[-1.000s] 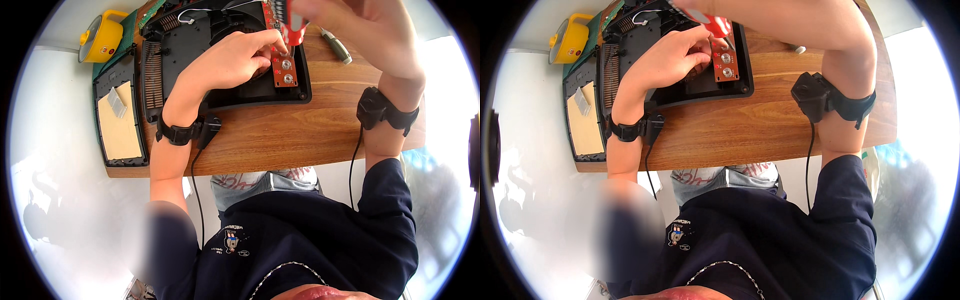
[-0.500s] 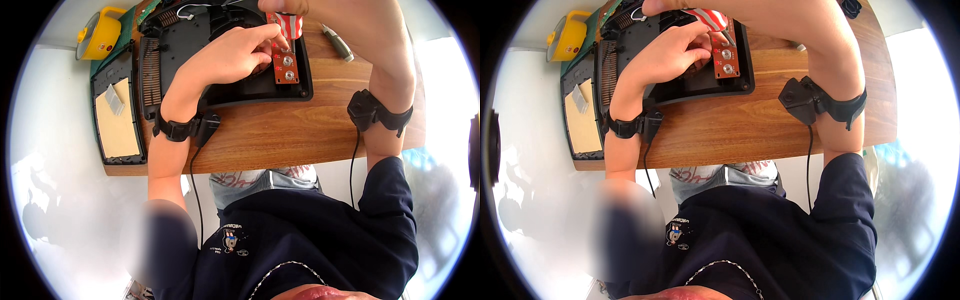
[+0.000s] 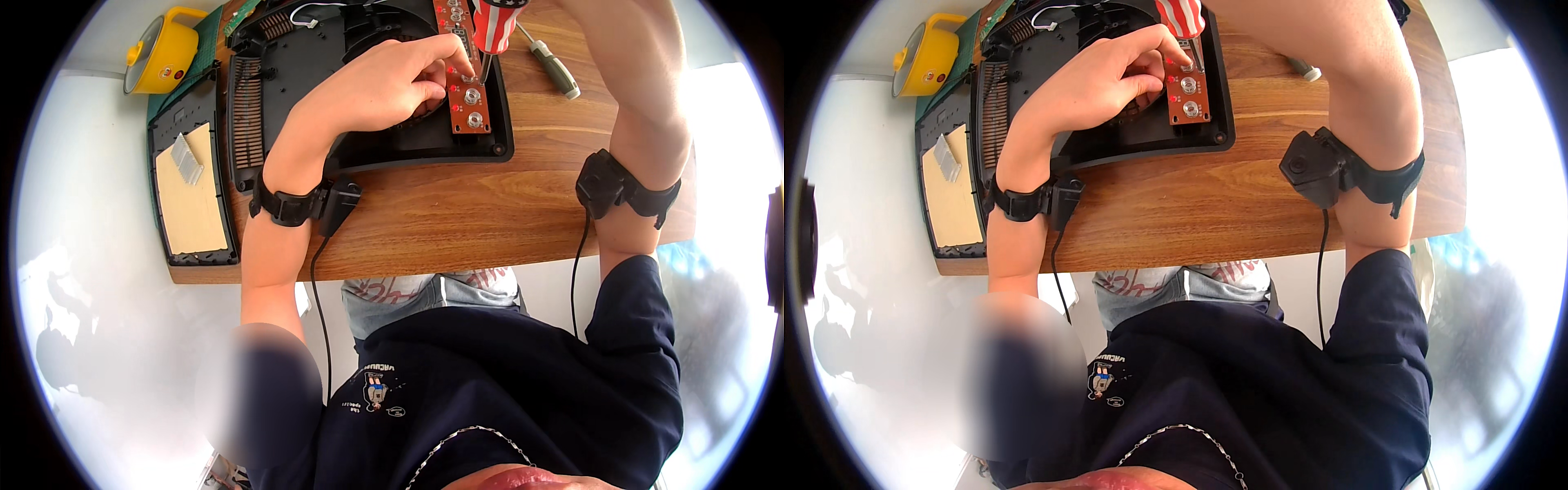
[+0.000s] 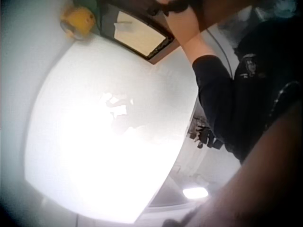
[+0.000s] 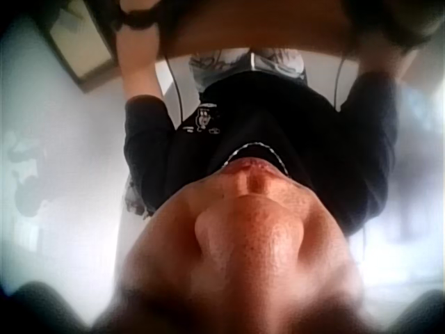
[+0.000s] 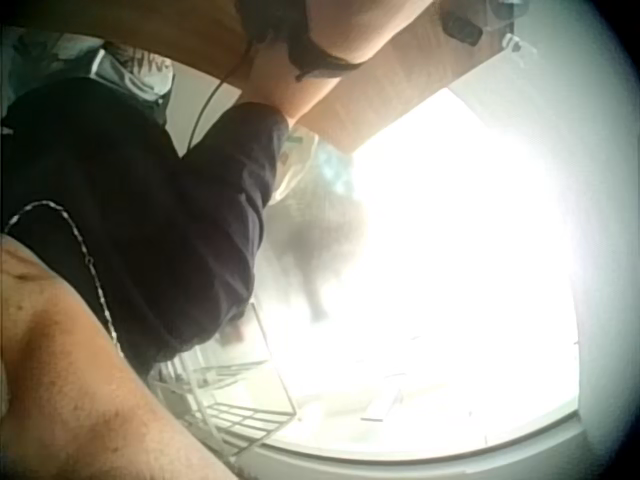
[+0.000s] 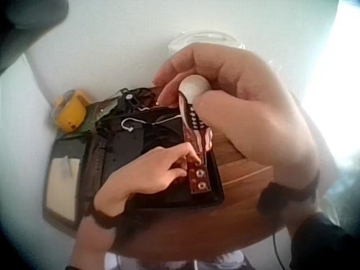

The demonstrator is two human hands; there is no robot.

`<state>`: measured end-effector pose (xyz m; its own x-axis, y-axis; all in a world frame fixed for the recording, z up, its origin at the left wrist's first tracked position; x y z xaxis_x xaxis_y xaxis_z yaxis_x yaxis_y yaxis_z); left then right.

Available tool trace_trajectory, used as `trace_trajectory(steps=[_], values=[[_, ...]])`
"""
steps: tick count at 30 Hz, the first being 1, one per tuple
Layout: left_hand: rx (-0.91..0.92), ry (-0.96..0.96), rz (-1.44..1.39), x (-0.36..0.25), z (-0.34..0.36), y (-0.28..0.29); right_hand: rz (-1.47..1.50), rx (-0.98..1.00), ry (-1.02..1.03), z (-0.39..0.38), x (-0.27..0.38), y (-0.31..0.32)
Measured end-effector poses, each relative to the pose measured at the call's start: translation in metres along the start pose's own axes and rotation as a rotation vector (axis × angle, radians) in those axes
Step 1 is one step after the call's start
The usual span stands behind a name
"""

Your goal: The person uses a screwdriver to remove screws from a disassembled electronic device on a wooden table. They detach a red circuit board and continue unscrewing components from the black plastic housing.

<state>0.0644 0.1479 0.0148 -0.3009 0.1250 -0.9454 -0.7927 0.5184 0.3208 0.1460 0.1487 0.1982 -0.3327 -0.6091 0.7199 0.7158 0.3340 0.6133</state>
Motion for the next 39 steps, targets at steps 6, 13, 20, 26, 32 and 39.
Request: trace_trajectory(steps=[6, 13, 20, 26, 32, 39], values=[[-0.013, -0.005, 0.002, 0.001, 0.002, 0.0, -0.422, -0.066, 0.083, -0.004, 0.019, -0.004], [-0.017, -0.009, -0.005, 0.001, 0.001, 0.0, -0.025, -0.069, 0.2, 0.007, -0.018, -0.005], [-0.019, 0.007, -0.007, 0.004, -0.002, 0.002, -0.272, -0.019, 0.11, -0.003, 0.016, 0.007], [-0.014, 0.003, -0.009, 0.003, 0.001, 0.001, -0.276, -0.194, 0.195, -0.009, 0.01, 0.003], [-0.009, 0.008, -0.003, 0.003, 0.001, 0.001, -0.345, -0.164, 0.265, -0.008, 0.012, 0.005], [-0.017, 0.016, -0.013, 0.004, 0.001, 0.001, -0.476, -0.151, 0.143, -0.014, 0.021, -0.002]])
Point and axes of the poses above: each hand's wrist, its own z-axis towards the middle knuckle, its own y-axis out of the back of the hand, x = y × z, the point moved 10 cm from there along z, towards the middle knuckle, and after that the axes turned 15 degrees about -z, right-handed, at the moved point
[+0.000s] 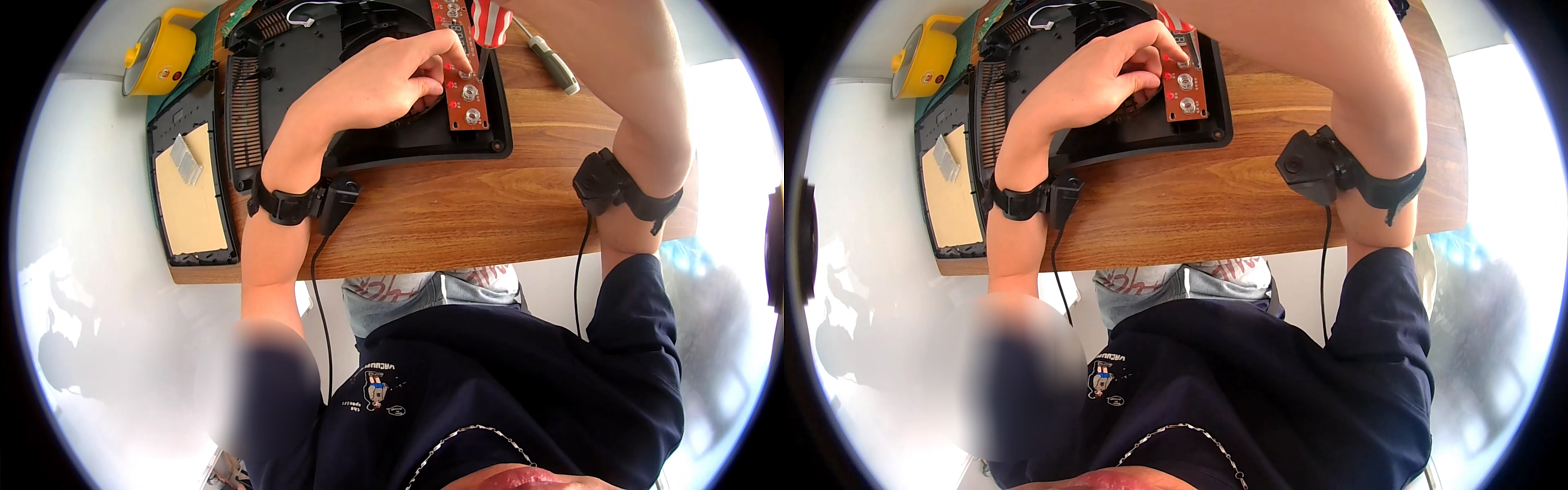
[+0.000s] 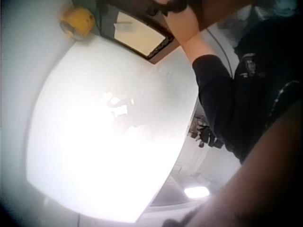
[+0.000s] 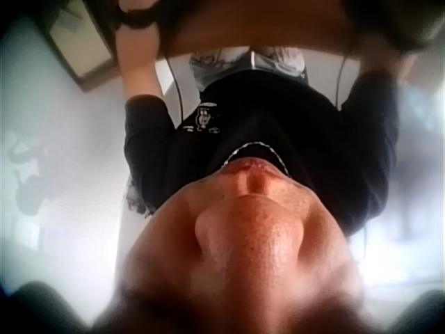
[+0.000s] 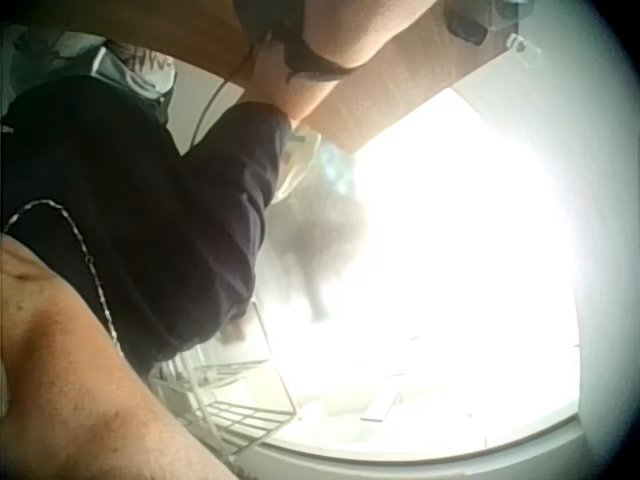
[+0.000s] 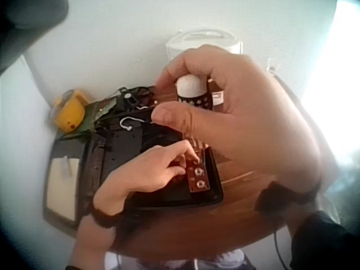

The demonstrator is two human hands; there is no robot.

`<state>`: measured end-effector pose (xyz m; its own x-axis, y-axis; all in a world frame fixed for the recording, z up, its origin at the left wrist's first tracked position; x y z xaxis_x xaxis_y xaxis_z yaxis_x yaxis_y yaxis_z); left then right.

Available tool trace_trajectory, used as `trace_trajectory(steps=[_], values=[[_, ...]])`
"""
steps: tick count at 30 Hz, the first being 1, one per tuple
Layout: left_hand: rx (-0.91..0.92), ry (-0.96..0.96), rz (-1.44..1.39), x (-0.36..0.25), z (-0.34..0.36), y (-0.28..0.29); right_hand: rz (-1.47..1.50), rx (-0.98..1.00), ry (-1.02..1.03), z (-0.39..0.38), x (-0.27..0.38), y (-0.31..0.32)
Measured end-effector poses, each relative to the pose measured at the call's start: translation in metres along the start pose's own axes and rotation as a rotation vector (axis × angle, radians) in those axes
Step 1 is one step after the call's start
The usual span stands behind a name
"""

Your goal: The person uses a screwdriver to remove screws from a disassembled electronic device on a wooden table. They detach a red circuit board and continue unscrewing components from the black plastic housing.

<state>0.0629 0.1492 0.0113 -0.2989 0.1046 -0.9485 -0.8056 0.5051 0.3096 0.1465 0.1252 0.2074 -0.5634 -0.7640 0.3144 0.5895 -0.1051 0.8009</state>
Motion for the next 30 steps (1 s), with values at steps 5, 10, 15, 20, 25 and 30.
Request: trace_trajectory(steps=[5, 10, 15, 20, 25, 30], values=[[0.007, -0.002, 0.003, 0.0, 0.0, 0.0, 0.305, 0.064, -0.029, 0.007, -0.01, 0.008], [0.004, -0.01, 0.012, -0.001, 0.0, 0.0, 0.212, 0.036, -0.073, 0.002, -0.02, 0.0], [0.005, 0.0, 0.008, 0.002, 0.001, -0.001, -0.133, -0.134, 0.088, 0.001, 0.004, 0.001], [-0.002, 0.005, 0.001, 0.002, -0.003, 0.001, 0.37, 0.082, -0.104, 0.01, -0.012, 0.005], [0.009, -0.015, 0.004, -0.001, 0.002, -0.001, 0.16, -0.121, 0.133, 0.012, -0.02, -0.012], [0.004, -0.01, 0.002, 0.001, 0.0, 0.0, 0.304, -0.057, -0.172, 0.002, -0.021, 0.006]])
Point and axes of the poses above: each hand's wrist, its own z-axis towards the middle knuckle, its own y-axis out of the back of the hand, x = y × z, the point moved 10 cm from there along z, towards the middle knuckle, and after that the axes turned 15 degrees about -z, right-handed, at the moved point
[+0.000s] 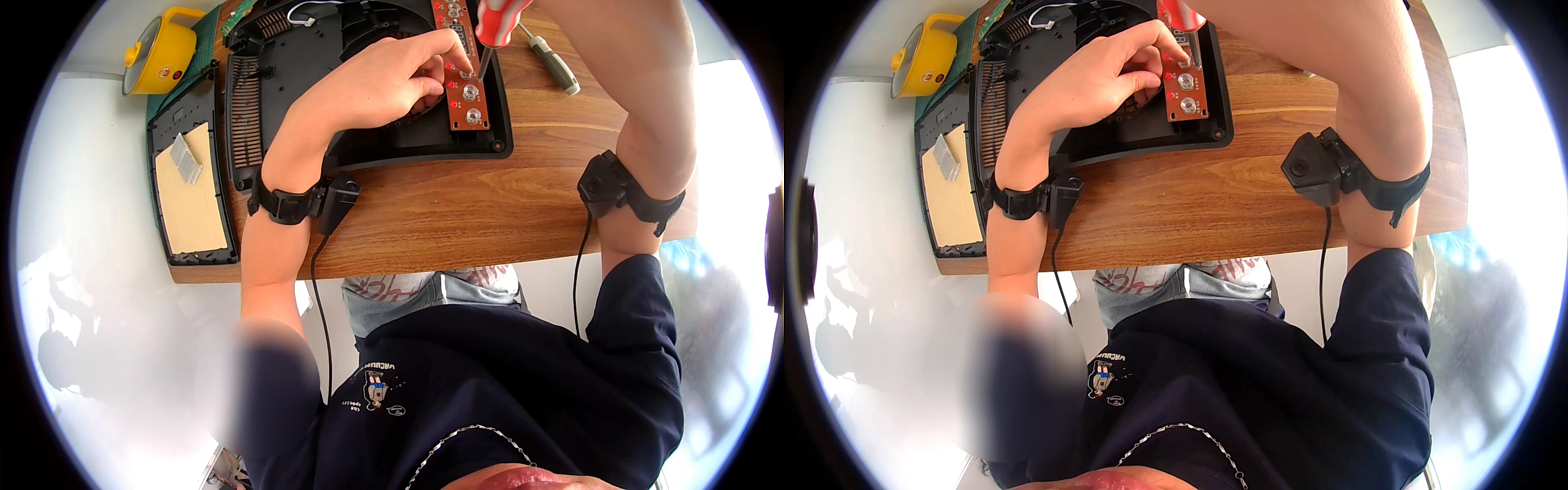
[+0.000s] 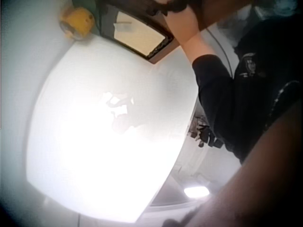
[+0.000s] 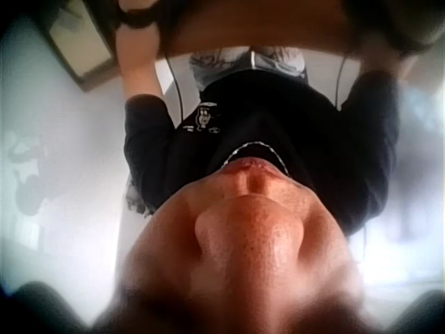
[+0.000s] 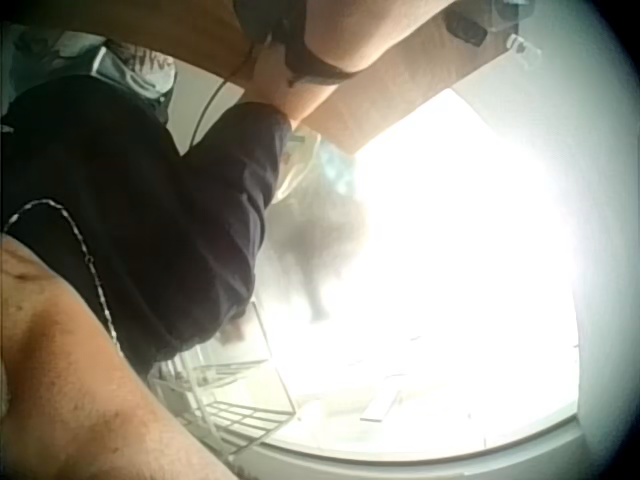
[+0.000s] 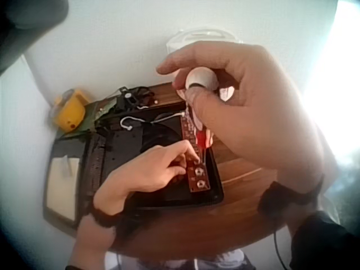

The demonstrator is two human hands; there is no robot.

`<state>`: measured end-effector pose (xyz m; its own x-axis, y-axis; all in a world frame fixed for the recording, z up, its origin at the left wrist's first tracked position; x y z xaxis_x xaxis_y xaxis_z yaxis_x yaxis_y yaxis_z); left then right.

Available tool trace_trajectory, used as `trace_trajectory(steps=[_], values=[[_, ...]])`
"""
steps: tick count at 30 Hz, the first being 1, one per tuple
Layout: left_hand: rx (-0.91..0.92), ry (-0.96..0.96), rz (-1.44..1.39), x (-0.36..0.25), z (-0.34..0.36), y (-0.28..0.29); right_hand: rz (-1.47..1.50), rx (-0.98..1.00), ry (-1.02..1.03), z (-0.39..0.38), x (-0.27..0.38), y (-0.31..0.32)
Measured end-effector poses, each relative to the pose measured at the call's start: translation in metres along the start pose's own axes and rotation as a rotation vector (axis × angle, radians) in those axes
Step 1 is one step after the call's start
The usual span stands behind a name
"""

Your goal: The person uses a screwdriver to remove screws from a disassembled electronic device on a wooden table. They detach a red circuit board and continue unscrewing components from the black plastic housing.

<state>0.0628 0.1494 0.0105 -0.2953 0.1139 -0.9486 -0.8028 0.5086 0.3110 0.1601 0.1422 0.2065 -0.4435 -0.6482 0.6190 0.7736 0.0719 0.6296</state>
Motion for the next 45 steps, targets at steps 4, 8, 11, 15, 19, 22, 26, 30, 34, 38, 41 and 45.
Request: trace_trajectory(steps=[4, 8, 11, 15, 19, 22, 26, 30, 34, 38, 41, 45], values=[[0.001, 0.007, 0.0, -0.001, 0.0, 0.0, -0.081, -0.007, 0.089, 0.001, 0.004, 0.001], [0.003, -0.005, -0.013, -0.001, 0.001, 0.0, -0.439, -0.075, 0.318, -0.007, 0.026, -0.011], [0.002, -0.004, -0.009, -0.001, 0.002, -0.001, -0.363, -0.135, 0.288, -0.006, 0.023, -0.01], [-0.002, 0.008, -0.006, 0.001, 0.0, 0.001, -0.02, 0.136, 0.033, 0.005, 0.008, -0.004], [-0.003, -0.007, -0.01, -0.002, 0.001, 0.0, -0.226, 0.0, 0.162, -0.012, 0.02, -0.01], [-0.005, -0.01, -0.007, 0.0, 0.001, 0.001, -0.148, -0.012, 0.173, -0.012, 0.015, -0.012], [-0.004, -0.009, -0.019, -0.002, 0.0, 0.0, 0.133, 0.191, 0.009, -0.003, -0.001, -0.016], [-0.015, -0.006, -0.012, -0.002, 0.0, 0.0, 0.112, 0.248, 0.022, -0.002, -0.001, -0.022], [-0.005, -0.022, 0.026, -0.003, 0.001, 0.0, -0.028, 0.151, 0.126, -0.003, 0.006, -0.018], [-0.03, -0.081, 0.041, -0.006, 0.001, 0.004, -0.053, 0.098, 0.16, -0.006, 0.006, -0.015], [-0.09, -0.161, 0.048, -0.014, 0.0, 0.01, 0.007, 0.071, 0.132, -0.005, 0.003, -0.009], [-0.183, -0.273, 0.004, -0.028, -0.004, 0.02, 0.119, -0.041, 0.1, -0.005, -0.006, 0.004]])
Point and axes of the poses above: each hand's wrist, its own z-axis towards the middle knuckle, its own y-axis out of the back of the hand, x = y × z, the point moved 10 cm from there along z, towards the middle knuckle, and after that the axes turned 15 degrees about -z, right-handed, at the moved point
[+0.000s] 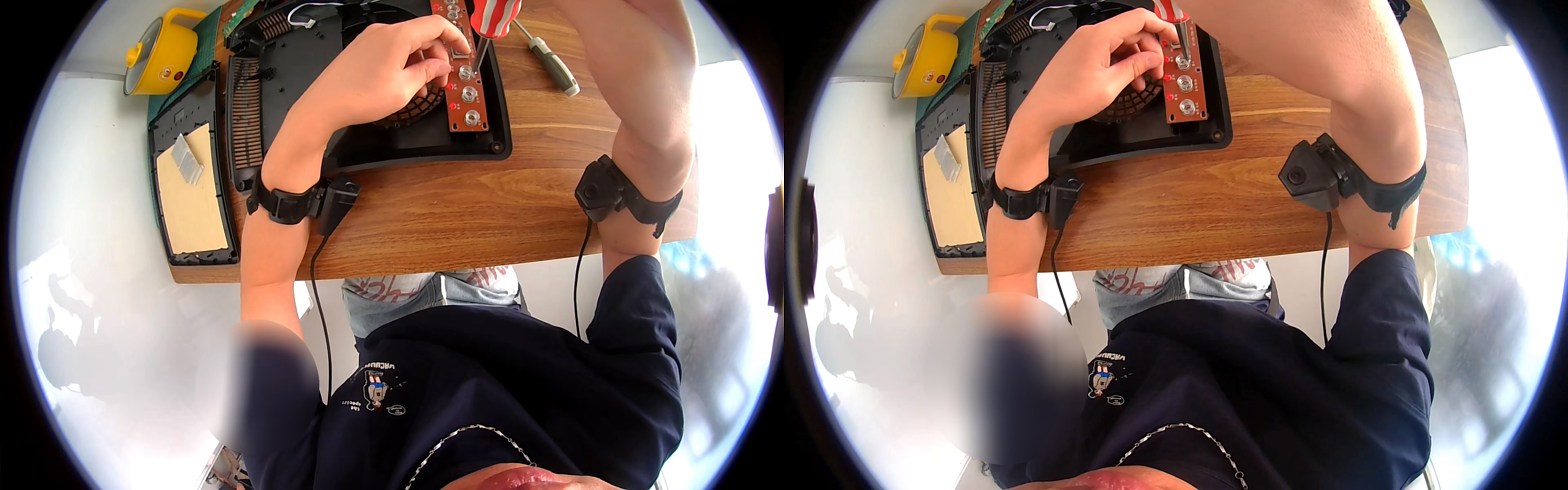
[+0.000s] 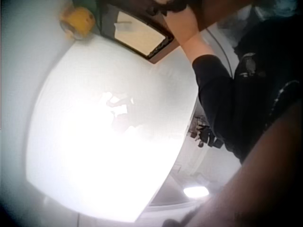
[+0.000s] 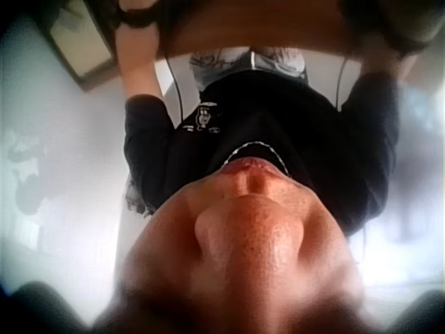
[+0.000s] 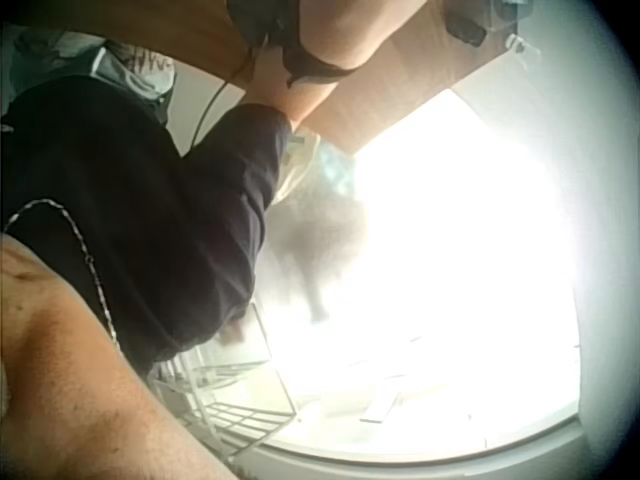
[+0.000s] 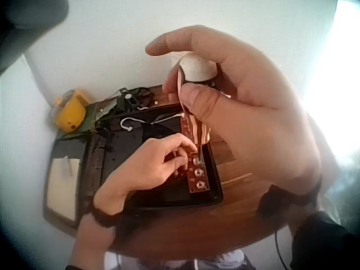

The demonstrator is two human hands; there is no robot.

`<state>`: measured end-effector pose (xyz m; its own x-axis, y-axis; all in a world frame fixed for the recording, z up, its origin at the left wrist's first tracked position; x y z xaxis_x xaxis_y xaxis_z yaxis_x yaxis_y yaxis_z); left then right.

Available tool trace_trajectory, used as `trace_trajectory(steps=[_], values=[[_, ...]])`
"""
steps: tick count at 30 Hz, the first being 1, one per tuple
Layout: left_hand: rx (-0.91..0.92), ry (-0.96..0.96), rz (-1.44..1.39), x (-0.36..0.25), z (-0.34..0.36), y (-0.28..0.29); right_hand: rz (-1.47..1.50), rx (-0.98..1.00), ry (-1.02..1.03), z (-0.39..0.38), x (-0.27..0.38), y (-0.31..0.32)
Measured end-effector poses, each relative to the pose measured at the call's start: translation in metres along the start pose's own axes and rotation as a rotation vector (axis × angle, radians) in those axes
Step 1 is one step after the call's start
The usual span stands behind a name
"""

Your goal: The person uses a screwdriver to remove screws from a disassembled electronic device on a wooden table. They detach a red circuit board and continue unscrewing components from the black plastic housing.

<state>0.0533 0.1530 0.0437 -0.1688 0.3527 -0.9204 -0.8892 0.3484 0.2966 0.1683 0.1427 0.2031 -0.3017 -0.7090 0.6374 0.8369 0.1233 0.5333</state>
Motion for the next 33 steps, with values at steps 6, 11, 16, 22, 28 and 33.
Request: trace_trajectory(steps=[6, 11, 16, 22, 28, 33], values=[[-0.015, 0.003, -0.029, 0.0, 0.001, 0.002, 0.07, -0.185, 0.027, -0.006, -0.014, 0.017], [-0.02, 0.043, -0.011, 0.005, 0.002, 0.002, 0.081, -0.251, 0.034, -0.01, -0.02, 0.023], [-0.046, 0.139, -0.055, 0.012, 0.003, 0.004, 0.076, -0.273, 0.027, -0.011, -0.022, 0.024], [-0.024, 0.18, -0.057, 0.02, -0.001, 0.004, 0.069, -0.284, 0.03, -0.007, -0.017, 0.019], [-0.126, 0.056, 0.055, -0.009, -0.008, 0.03, 0.051, -0.309, 0.023, -0.003, -0.002, 0.016], [-0.456, 0.168, -0.041, -0.032, -0.047, 0.136, 0.027, -0.325, 0.005, 0.0, 0.003, 0.019]])
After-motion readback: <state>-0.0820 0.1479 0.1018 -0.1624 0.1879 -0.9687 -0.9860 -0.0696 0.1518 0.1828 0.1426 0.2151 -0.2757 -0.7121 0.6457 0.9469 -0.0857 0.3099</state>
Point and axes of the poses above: each hand's wrist, its own z-axis towards the middle knuckle, its own y-axis out of the back of the hand, x = y × z, the point moved 10 cm from there along z, towards the middle knuckle, and after that the axes turned 15 degrees about -z, right-handed, at the moved point
